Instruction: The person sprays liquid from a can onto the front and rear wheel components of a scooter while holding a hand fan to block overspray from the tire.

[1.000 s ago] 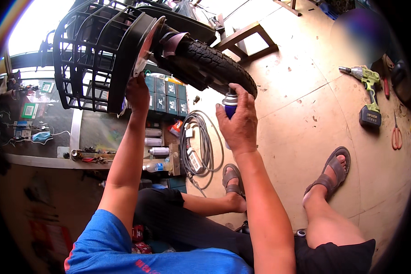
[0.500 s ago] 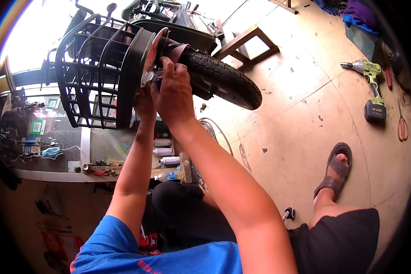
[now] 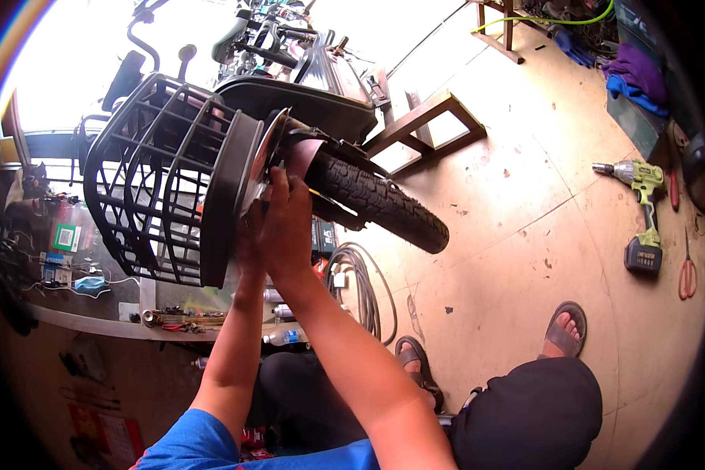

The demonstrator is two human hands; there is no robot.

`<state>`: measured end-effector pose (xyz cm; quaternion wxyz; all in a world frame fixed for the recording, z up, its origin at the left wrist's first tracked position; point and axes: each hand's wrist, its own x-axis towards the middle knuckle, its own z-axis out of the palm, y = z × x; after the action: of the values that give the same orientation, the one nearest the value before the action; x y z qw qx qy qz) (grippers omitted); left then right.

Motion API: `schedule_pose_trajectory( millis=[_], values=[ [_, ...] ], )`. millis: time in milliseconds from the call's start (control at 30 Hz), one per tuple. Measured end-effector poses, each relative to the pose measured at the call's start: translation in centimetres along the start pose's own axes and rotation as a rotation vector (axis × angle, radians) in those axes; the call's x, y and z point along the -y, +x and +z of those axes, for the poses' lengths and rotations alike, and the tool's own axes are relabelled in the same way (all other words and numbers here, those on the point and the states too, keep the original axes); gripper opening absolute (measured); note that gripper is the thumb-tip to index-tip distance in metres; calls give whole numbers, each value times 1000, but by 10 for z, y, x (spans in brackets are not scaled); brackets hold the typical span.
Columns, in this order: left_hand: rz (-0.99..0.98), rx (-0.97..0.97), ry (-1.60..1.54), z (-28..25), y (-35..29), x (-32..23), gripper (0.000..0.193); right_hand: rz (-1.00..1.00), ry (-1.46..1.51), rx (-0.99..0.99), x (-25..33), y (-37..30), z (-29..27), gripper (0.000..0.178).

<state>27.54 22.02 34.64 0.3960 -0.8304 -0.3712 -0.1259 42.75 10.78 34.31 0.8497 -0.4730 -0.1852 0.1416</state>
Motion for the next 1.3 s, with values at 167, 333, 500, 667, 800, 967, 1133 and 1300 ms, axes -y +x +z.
schedule_pose_trajectory(
  millis=[167,333,500,667,800,967,1133,1300],
  values=[
    [5,4,11,-2,-1,-1,40,39,-37,58,-5,4,5,61],
    [4,12,25,-5,0,-1,39,115,-27,38,12,20,4,60],
    [-3,12,31,-4,2,-2,39,113,-51,37,14,25,5,63],
    [-18,13,37,-4,-1,-1,38,98,-55,55,17,27,4,64],
    [-25,15,38,-6,-2,-1,38,83,-75,74,18,28,2,64],
    [-35,14,40,-5,-3,-2,37,131,-39,128,20,29,-4,64],
    [-40,14,43,-7,-2,-2,37,133,-30,131,18,30,-6,67],
    [-45,16,44,-8,-4,-4,37,105,-50,150,25,31,-13,64]
  ],
)
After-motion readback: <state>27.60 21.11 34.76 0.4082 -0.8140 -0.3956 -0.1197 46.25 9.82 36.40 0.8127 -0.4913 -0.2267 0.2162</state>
